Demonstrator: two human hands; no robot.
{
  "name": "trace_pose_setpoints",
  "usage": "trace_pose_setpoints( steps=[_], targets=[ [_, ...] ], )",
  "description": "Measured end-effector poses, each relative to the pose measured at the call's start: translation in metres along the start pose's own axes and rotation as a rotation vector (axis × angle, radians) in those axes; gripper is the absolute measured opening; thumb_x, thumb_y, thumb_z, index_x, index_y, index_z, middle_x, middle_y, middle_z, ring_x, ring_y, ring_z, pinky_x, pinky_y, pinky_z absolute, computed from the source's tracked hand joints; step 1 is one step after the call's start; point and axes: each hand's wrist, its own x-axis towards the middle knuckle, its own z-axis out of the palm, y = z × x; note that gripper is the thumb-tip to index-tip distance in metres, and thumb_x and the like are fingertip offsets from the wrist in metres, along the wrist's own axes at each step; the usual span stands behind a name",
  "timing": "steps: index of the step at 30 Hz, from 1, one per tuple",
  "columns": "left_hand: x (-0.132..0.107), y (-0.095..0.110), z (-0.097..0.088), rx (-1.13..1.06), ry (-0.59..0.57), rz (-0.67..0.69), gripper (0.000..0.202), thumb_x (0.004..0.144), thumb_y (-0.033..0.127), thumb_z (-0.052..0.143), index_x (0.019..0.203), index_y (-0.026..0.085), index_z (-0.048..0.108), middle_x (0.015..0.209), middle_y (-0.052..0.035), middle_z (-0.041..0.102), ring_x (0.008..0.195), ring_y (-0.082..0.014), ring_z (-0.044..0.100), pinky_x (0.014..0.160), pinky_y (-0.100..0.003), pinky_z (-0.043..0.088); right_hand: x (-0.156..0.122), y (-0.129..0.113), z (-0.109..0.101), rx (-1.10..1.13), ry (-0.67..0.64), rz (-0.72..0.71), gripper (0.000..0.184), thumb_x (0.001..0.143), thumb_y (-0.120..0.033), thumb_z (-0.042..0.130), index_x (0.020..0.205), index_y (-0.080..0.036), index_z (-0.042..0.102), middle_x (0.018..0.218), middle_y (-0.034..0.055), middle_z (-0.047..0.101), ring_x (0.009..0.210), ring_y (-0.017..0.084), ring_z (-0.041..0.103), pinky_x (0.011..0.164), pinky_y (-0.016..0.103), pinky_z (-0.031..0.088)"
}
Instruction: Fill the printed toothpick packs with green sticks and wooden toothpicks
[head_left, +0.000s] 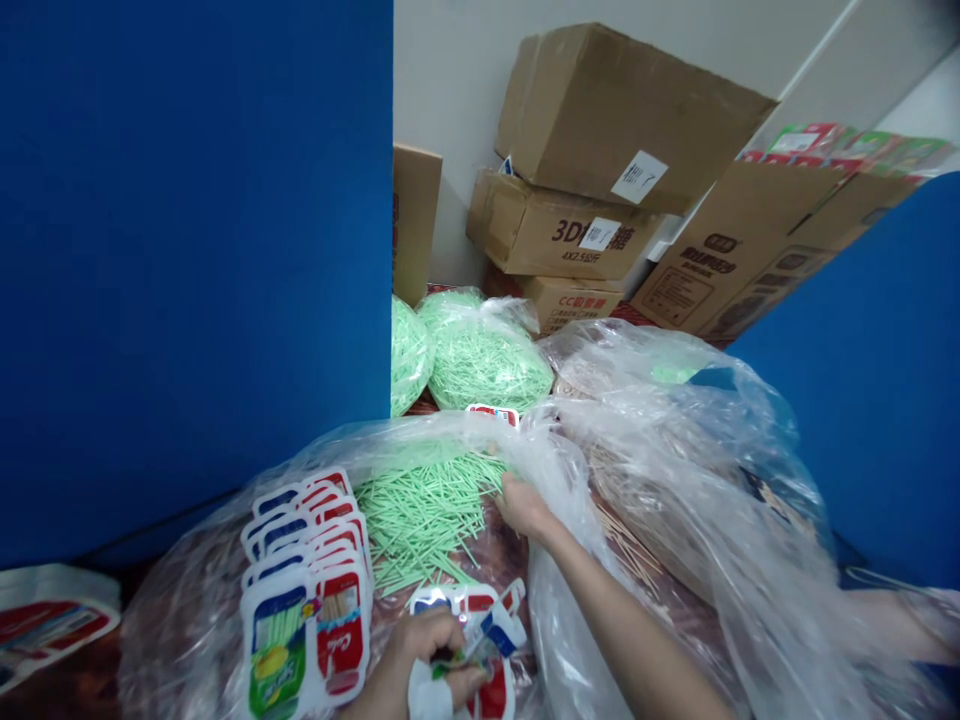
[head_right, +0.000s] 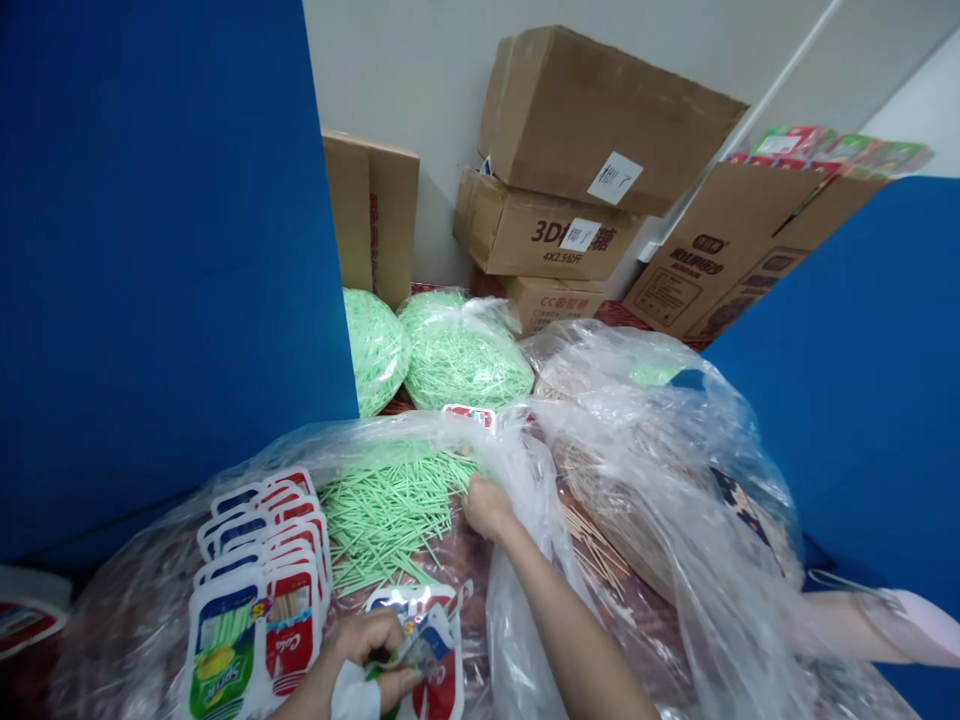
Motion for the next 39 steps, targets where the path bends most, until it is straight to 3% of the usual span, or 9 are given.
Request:
trace_pose_setpoints(
  steps=[6,8,12,15,17,21,27,33,39],
  targets=[
    [-0.003,-0.003,0.0,-0.008,0.023,0.023,0.02,0.072,0.031,0.066,0.059,0.018,0.058,0.059,0.0027,0.054,0.051,-0.0105,0.044,0.047,-0.02,0.032,0.005,0.005,0.004,0.403,-0.265,0.001,0.011,0.089,-0.021,0.039,0.09,-0.018,0.05,0.076,0.0025,0.066,0.057,0.011,0.061,0.05,0.019,0.045],
    [-0.003,-0.005,0.0,-0.008,0.031,0.036,0.019,0.071,0.03,0.066,0.059,0.018,0.058,0.059,0.0028,0.054,0.052,-0.0105,0.044,0.047,-0.02,0.033,0.007,0.007,0.003,0.51,-0.332,0.004,0.005,0.085,-0.023,0.047,0.087,-0.019,0.049,0.073,-0.0004,0.064,0.055,0.009,0.06,0.048,0.017,0.044],
    [-0.002,-0.007,0.0,0.005,0.01,0.038,0.019,0.071,0.029,0.065,0.058,0.018,0.057,0.057,0.0032,0.051,0.052,-0.0104,0.043,0.049,-0.02,0.031,0.01,0.012,-0.001,0.657,-0.399,0.019,0.021,0.085,-0.039,0.054,0.086,-0.021,0.046,0.073,-0.0018,0.062,0.055,0.009,0.059,0.051,0.018,0.048],
    [-0.001,-0.005,0.0,-0.001,0.009,0.026,0.019,0.072,0.03,0.064,0.058,0.017,0.057,0.058,0.0031,0.05,0.052,-0.0102,0.041,0.048,-0.02,0.03,0.014,0.011,0.001,0.691,-0.384,0.039,0.034,0.088,-0.055,0.045,0.083,-0.021,0.046,0.07,-0.0017,0.061,0.054,0.009,0.058,0.052,0.021,0.049],
    [-0.001,-0.003,-0.001,0.001,0.012,0.03,0.017,0.071,0.028,0.064,0.059,0.018,0.058,0.059,0.0031,0.051,0.053,-0.0104,0.042,0.049,-0.02,0.03,0.018,0.008,0.005,0.665,-0.351,0.056,0.036,0.086,-0.056,0.049,0.078,-0.021,0.045,0.064,-0.0026,0.058,0.051,0.01,0.056,0.05,0.022,0.048],
    [-0.001,-0.002,0.0,0.012,0.021,0.043,0.015,0.07,0.026,0.063,0.059,0.018,0.057,0.059,0.0036,0.051,0.053,-0.0104,0.041,0.048,-0.02,0.03,0.025,0.003,0.011,0.561,-0.256,0.069,0.029,0.077,-0.038,0.068,0.072,-0.021,0.045,0.051,-0.0057,0.052,0.047,0.012,0.053,0.049,0.023,0.043],
    [-0.002,-0.012,0.004,0.043,0.021,0.028,0.019,0.069,0.029,0.065,0.057,0.019,0.054,0.058,0.0039,0.049,0.051,-0.0103,0.042,0.048,-0.021,0.028,0.018,0.009,0.005,0.585,-0.201,0.054,0.023,0.075,-0.026,0.068,0.069,-0.02,0.047,0.042,-0.0092,0.044,0.041,0.01,0.048,0.05,0.023,0.038],
    [-0.002,-0.013,0.005,0.009,0.033,0.026,0.023,0.07,0.03,0.066,0.055,0.018,0.053,0.056,0.004,0.048,0.051,-0.0107,0.041,0.048,-0.022,0.028,-0.006,0.012,0.0,0.887,-0.232,0.043,0.023,0.081,-0.039,0.061,0.078,-0.021,0.047,0.06,-0.0034,0.059,0.045,0.01,0.052,0.043,0.02,0.035],
    [0.003,-0.002,-0.002,-0.016,0.066,0.016,0.024,0.072,0.03,0.066,0.056,0.018,0.052,0.057,0.0046,0.047,0.053,-0.0112,0.042,0.052,-0.023,0.032,-0.025,0.0,0.007,1.294,-0.152,0.019,0.037,0.075,-0.054,0.063,0.084,-0.022,0.046,0.061,-0.0085,0.044,0.046,0.004,0.043,0.043,0.015,0.031]
  ],
)
